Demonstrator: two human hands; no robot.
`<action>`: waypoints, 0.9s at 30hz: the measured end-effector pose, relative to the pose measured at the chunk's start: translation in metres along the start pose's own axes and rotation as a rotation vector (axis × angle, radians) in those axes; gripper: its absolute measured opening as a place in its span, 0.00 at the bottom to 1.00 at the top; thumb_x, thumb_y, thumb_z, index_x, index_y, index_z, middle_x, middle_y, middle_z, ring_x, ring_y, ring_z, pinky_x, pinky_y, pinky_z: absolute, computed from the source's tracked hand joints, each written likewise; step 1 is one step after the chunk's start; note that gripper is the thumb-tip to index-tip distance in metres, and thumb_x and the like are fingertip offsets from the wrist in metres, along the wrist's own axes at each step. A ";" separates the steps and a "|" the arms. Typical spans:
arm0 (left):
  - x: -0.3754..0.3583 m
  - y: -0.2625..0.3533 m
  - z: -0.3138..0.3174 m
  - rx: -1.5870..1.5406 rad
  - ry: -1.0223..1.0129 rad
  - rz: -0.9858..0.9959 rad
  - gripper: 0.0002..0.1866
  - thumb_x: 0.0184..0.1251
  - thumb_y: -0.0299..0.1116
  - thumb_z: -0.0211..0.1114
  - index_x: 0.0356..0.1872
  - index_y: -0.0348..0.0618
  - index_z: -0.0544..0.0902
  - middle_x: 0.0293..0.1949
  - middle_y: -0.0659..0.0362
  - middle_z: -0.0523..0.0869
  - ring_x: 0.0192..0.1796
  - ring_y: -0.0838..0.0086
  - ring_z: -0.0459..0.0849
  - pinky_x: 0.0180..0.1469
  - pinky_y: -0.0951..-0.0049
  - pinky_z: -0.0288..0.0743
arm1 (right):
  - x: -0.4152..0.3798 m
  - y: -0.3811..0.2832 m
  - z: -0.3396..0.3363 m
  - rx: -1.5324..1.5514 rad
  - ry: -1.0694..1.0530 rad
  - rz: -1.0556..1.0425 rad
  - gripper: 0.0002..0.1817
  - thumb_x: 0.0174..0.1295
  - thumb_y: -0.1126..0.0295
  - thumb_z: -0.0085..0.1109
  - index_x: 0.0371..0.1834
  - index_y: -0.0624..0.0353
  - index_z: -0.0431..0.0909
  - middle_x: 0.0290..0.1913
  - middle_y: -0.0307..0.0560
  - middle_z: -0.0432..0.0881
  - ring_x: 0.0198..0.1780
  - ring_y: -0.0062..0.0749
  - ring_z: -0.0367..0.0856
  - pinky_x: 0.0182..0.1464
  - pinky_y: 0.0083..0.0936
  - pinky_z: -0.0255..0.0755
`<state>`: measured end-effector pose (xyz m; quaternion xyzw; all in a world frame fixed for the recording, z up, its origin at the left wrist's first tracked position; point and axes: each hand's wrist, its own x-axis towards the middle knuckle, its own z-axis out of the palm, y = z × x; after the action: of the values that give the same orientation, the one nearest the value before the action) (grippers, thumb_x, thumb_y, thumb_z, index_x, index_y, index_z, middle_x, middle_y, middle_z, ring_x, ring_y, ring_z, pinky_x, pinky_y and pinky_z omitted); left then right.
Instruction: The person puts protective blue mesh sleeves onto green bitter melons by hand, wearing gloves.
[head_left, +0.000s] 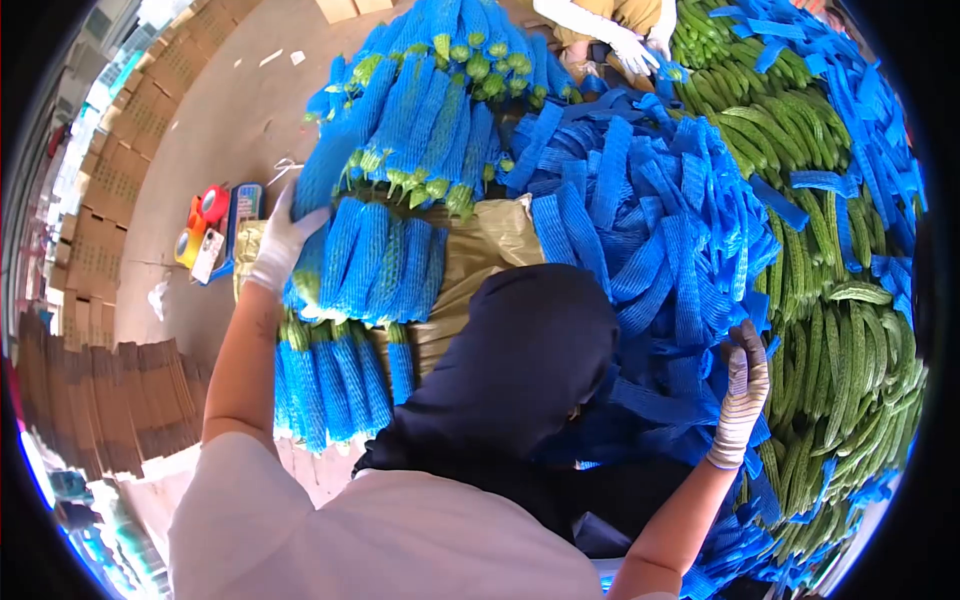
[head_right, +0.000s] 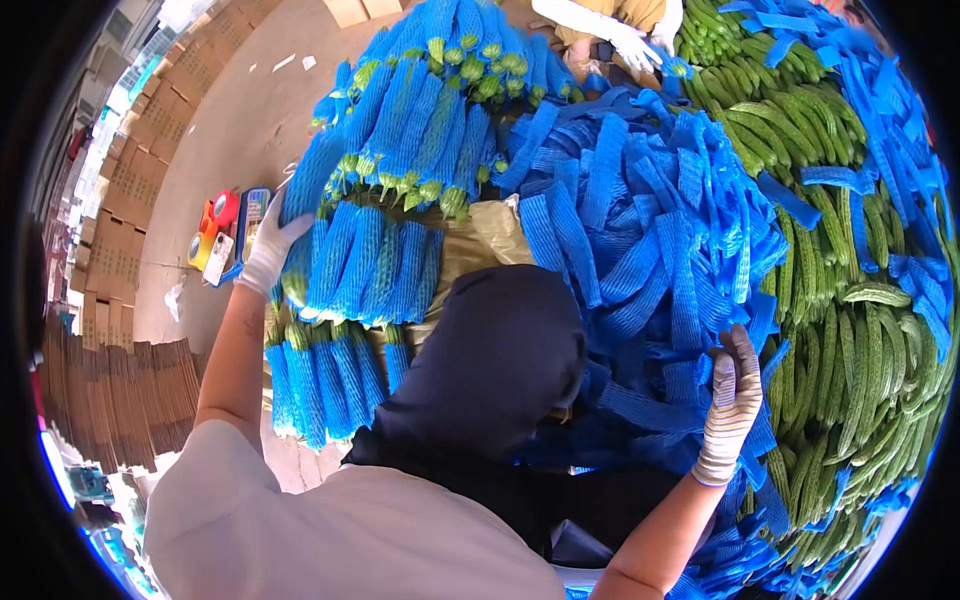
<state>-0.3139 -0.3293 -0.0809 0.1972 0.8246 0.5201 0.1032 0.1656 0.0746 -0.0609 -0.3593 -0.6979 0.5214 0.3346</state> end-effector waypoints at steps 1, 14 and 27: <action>-0.002 -0.031 -0.019 0.083 0.047 -0.077 0.47 0.52 0.33 0.74 0.72 0.38 0.56 0.58 0.50 0.76 0.57 0.66 0.76 0.60 0.71 0.69 | 0.001 0.003 0.000 -0.048 -0.017 0.011 0.27 0.66 0.59 0.60 0.64 0.62 0.70 0.51 0.44 0.78 0.45 0.21 0.75 0.52 0.19 0.68; 0.007 -0.209 -0.090 0.990 0.219 -0.446 0.48 0.50 0.40 0.72 0.73 0.62 0.55 0.60 0.43 0.70 0.60 0.46 0.73 0.60 0.53 0.69 | -0.022 0.019 0.012 -0.272 -0.077 0.195 0.22 0.68 0.68 0.52 0.62 0.67 0.70 0.50 0.48 0.78 0.46 0.27 0.77 0.53 0.24 0.72; 0.043 -0.254 -0.065 0.631 0.287 -0.491 0.24 0.72 0.40 0.50 0.63 0.37 0.71 0.54 0.48 0.82 0.53 0.60 0.80 0.58 0.65 0.70 | -0.031 -0.011 0.011 -0.599 -0.073 0.286 0.19 0.62 0.67 0.58 0.55 0.63 0.76 0.42 0.47 0.84 0.45 0.28 0.83 0.49 0.22 0.73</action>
<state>-0.4321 -0.4612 -0.2793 -0.0575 0.9719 0.2243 0.0429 0.1708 0.0404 -0.0556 -0.5170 -0.7742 0.3474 0.1122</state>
